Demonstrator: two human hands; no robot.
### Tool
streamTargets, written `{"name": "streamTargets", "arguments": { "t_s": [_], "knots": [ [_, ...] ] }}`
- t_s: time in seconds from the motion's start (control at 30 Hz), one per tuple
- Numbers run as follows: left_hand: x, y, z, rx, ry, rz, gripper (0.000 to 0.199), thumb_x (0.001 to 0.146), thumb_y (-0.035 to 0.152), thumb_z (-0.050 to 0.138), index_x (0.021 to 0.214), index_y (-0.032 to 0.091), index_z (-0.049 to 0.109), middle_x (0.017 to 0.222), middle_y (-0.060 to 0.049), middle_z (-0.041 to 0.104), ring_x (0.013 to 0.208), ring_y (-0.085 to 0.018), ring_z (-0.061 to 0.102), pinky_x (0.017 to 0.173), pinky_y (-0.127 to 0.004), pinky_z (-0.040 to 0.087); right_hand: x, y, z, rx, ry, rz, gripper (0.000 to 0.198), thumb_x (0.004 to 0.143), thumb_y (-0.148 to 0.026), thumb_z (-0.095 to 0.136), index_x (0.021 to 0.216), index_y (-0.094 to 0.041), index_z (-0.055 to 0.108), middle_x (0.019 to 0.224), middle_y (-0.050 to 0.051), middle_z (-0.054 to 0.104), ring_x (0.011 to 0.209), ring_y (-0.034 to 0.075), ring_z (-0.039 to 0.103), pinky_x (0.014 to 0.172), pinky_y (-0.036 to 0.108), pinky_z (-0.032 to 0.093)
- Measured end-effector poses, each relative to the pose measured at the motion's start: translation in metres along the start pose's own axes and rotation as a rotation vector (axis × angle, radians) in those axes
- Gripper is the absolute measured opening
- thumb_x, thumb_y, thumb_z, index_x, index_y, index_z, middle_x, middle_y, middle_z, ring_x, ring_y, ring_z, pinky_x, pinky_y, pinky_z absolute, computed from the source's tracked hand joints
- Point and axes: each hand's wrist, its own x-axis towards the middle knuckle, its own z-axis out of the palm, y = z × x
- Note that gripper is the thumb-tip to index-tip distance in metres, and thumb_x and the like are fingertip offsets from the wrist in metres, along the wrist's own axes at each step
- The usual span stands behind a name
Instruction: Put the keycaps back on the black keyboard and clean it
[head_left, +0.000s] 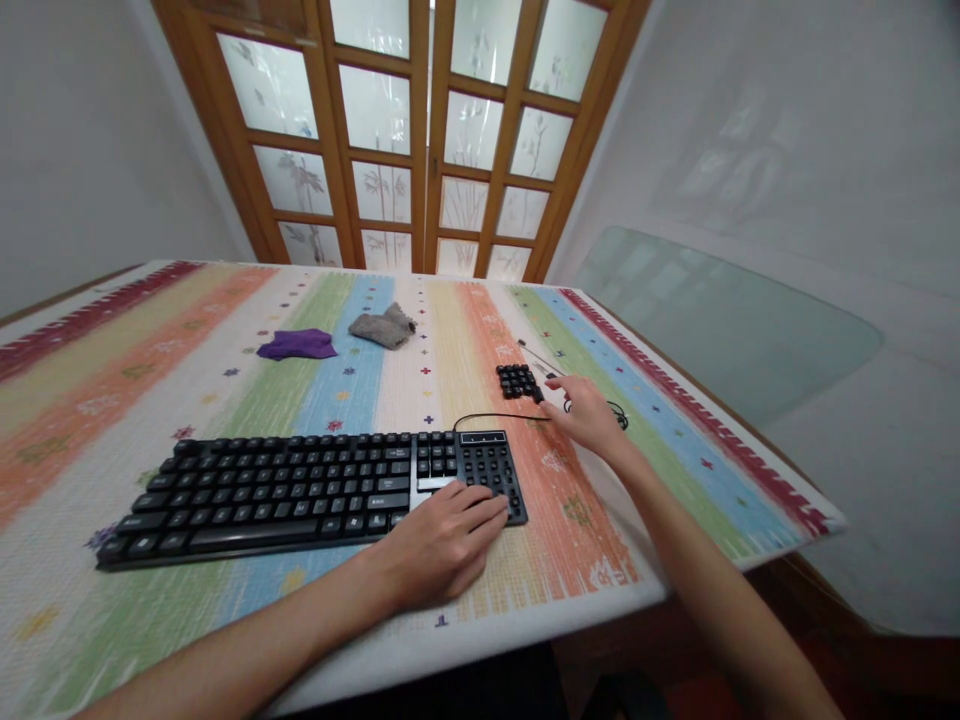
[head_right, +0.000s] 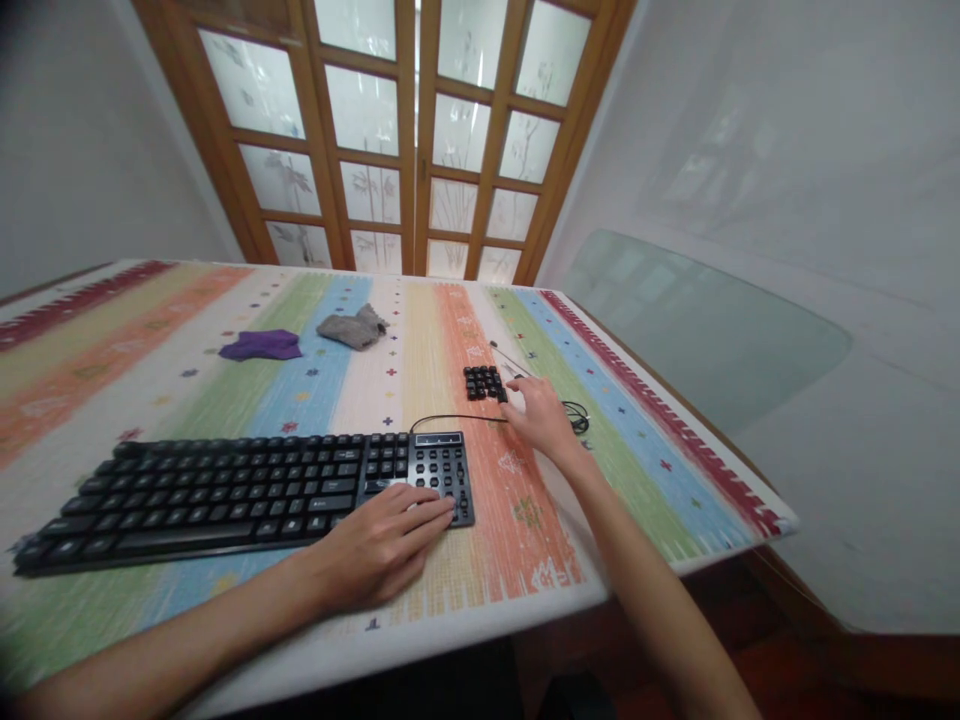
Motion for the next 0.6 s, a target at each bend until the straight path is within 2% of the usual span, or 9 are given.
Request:
{"name": "streamTargets", "arguments": {
  "t_s": [0.13, 0.33, 0.6],
  "knots": [
    [0.001, 0.000, 0.000, -0.011, -0.013, -0.007, 0.034, 0.090, 0.012, 0.057, 0.123, 0.007, 0.060, 0.124, -0.016, 0.068, 0.113, -0.027, 0.062, 0.093, -0.042, 0.053, 0.012, 0.009, 0.014, 0.000, -0.028, -0.028, 0.025, 0.078, -0.024, 0.065, 0.102, -0.019, 0.068, 0.098, 0.009, 0.072, 0.090, 0.029, 0.064, 0.084, 0.040, 0.049],
    [0.001, 0.000, -0.001, -0.027, -0.021, -0.012, 0.035, 0.089, 0.012, 0.056, 0.123, 0.007, 0.060, 0.124, -0.016, 0.068, 0.113, -0.029, 0.061, 0.092, -0.043, 0.054, 0.008, 0.015, 0.019, -0.004, -0.067, -0.062, 0.028, 0.078, -0.018, 0.065, 0.106, -0.017, 0.070, 0.099, 0.009, 0.072, 0.093, 0.029, 0.063, 0.086, 0.040, 0.049],
    [0.002, -0.001, -0.002, -0.025, 0.008, 0.018, 0.033, 0.090, 0.011, 0.053, 0.122, 0.005, 0.060, 0.123, -0.016, 0.068, 0.107, -0.029, 0.062, 0.088, -0.043, 0.054, 0.012, 0.020, 0.014, 0.027, -0.124, -0.077, 0.013, 0.077, -0.015, 0.070, 0.087, -0.020, 0.076, 0.094, 0.009, 0.075, 0.092, 0.028, 0.067, 0.088, 0.042, 0.049]
  ]
}}
